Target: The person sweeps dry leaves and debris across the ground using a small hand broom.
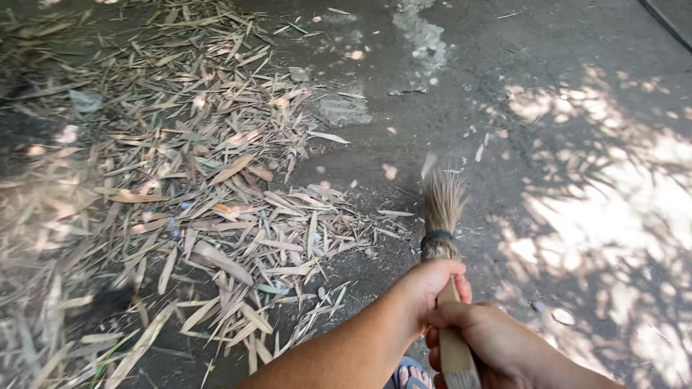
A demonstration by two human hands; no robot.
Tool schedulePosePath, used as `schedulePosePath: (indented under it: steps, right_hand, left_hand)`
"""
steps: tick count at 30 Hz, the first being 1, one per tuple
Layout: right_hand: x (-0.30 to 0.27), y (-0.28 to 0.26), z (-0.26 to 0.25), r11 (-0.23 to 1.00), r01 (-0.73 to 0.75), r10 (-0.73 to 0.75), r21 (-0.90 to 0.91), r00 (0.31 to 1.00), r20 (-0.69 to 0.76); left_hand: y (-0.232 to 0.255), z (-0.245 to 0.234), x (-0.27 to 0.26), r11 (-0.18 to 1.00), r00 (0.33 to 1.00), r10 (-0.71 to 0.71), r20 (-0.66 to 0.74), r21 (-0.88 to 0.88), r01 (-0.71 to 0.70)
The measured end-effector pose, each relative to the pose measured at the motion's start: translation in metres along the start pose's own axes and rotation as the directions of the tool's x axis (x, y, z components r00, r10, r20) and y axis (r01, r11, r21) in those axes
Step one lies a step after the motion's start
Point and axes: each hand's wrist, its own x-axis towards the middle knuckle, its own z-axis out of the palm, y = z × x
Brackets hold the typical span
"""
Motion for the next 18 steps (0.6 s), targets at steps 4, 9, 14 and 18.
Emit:
schedulePosePath:
  steps: [4,9,14,18]
  right_hand:
    - [0.018,0.008,0.023,0.977,-0.164,0.194,-0.136,0.948,0.253]
    - [0.031,0.006,0.082,0.935,-0.068,0.225,-0.348,0.872,0.434]
    - [0.026,-0.028,0.081,0.866,0.121,0.227,-0.485,0.769,0.598]
    - [-0.002,-0.053,0.072,0.897,0.229,0.074,-0.378,0.766,0.639]
  left_hand:
    - [0.005,-0.071,-0.061,0.988,0.978,0.149,-0.149,0.063,-0.141]
    - [0.034,-0.094,-0.160,0.932,0.826,0.349,-0.443,0.068,-0.357]
    - [0.064,-0.062,-0.186,0.751,0.641,0.559,-0.527,-0.007,-0.661]
    - [0.081,-0.028,-0.202,0.630,0.589,0.640,-0.493,-0.102,-0.770]
